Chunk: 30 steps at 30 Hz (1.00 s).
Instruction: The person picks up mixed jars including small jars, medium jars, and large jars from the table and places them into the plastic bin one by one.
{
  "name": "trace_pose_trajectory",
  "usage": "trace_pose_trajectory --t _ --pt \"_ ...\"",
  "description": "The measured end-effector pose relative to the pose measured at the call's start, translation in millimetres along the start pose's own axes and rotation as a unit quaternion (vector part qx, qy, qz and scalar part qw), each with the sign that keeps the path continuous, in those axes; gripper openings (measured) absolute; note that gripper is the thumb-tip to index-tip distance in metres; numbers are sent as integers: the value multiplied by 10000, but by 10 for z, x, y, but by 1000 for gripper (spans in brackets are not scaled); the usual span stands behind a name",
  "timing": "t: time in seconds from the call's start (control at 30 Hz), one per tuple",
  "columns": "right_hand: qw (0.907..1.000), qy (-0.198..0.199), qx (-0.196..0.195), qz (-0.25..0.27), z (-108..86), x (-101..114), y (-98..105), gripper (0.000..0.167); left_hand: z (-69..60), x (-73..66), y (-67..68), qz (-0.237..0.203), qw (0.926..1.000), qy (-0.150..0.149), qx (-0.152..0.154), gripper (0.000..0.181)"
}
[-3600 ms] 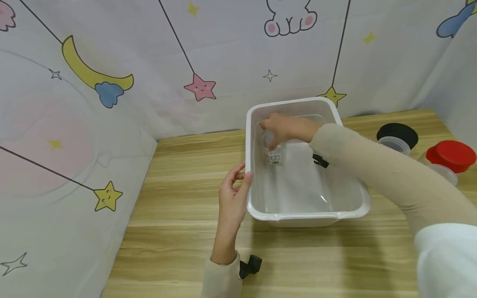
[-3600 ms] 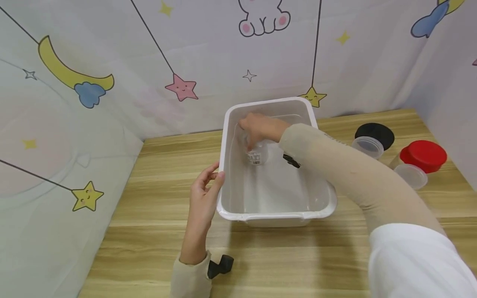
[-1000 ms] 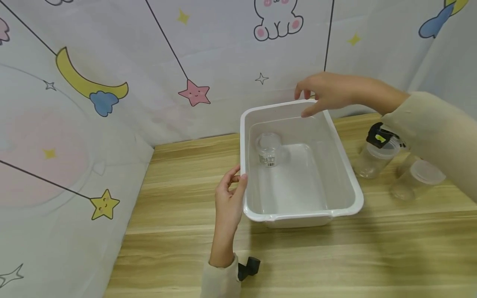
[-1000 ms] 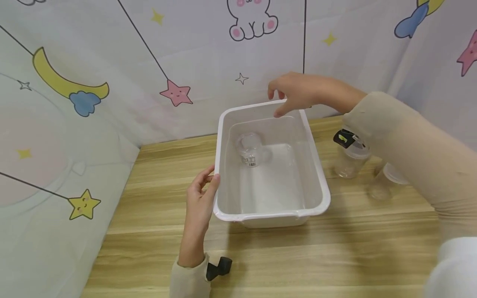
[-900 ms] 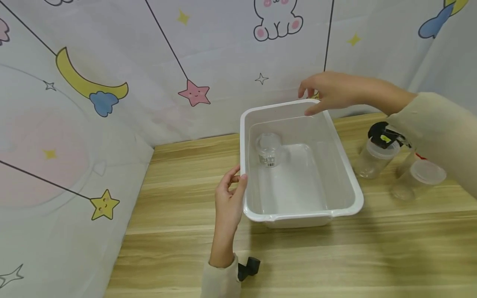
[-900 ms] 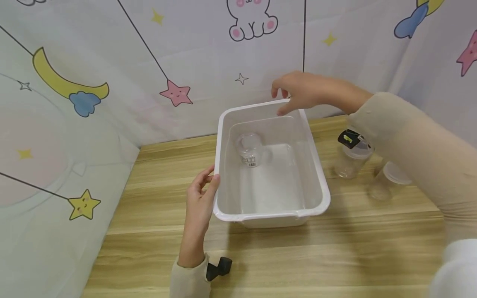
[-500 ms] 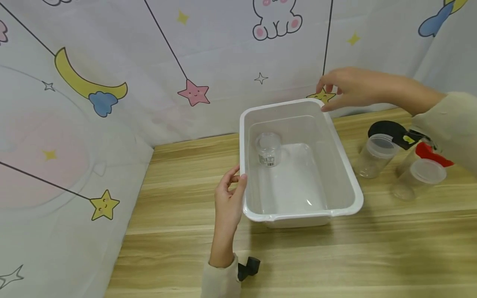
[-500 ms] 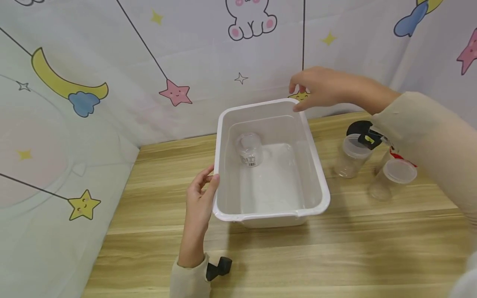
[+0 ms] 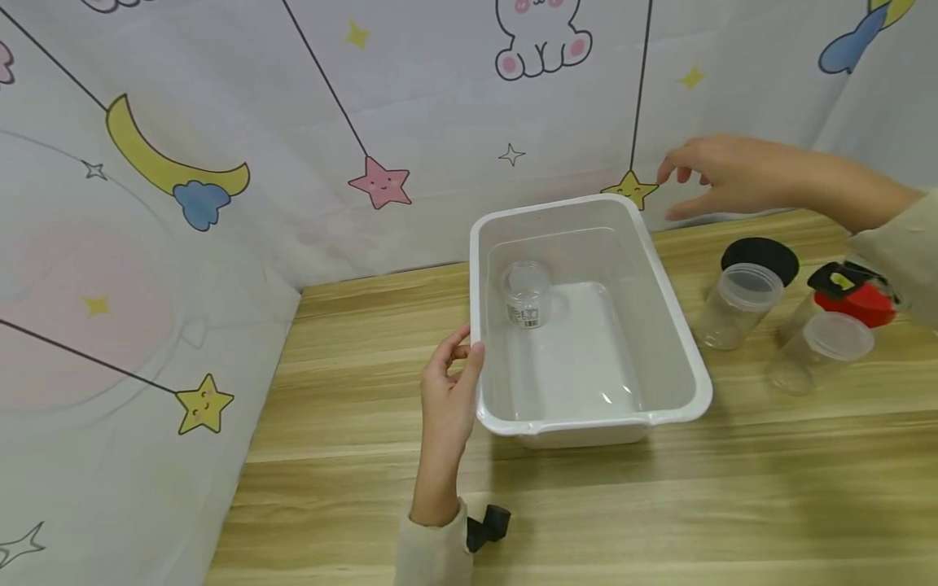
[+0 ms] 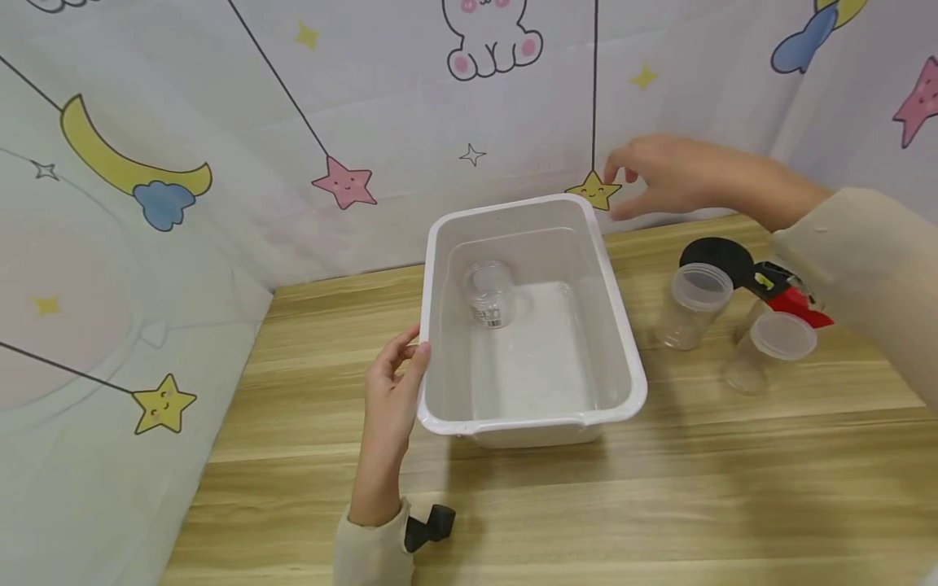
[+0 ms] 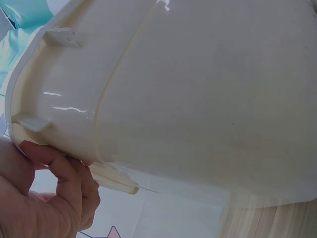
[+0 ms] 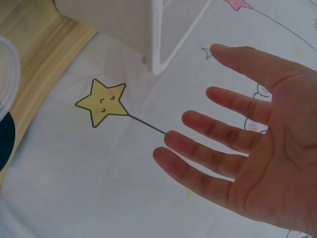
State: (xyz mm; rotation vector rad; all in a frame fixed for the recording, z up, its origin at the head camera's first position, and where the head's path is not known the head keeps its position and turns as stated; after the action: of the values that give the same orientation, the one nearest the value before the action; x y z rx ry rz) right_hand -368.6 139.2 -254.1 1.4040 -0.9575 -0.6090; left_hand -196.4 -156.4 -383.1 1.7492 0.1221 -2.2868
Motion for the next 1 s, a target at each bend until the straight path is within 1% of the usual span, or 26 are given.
trace_pose_trajectory --t 0.3,0.67,0.87,1.0 --pt "9999 -46 51 -123 -54 -154 -48 52 -1 -8 -7 -63 10000 -32 15 38" --pt "9996 -192 86 -168 -162 -360 -123 49 1 -7 -14 -69 10000 -25 20 38" --pt "9988 -355 289 -164 -205 -465 -189 58 -1 -7 -6 -39 10000 21 -7 38" --pt "9985 -373 360 -149 -229 -491 -232 62 -5 -10 1 18 10000 46 -20 38"
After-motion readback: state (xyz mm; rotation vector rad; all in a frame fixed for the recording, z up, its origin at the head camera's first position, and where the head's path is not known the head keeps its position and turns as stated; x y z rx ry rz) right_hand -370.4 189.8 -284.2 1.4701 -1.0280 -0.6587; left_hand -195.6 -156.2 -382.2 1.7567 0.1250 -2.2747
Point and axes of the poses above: each hand's wrist, its own z-axis towards the middle knuckle, its own y-axis out of the back of the hand, x = y × z, the point moved 10 cm from there along z, towards the middle knuckle, and after that the axes turned 8 degrees about -y, right-handed, at the moved point
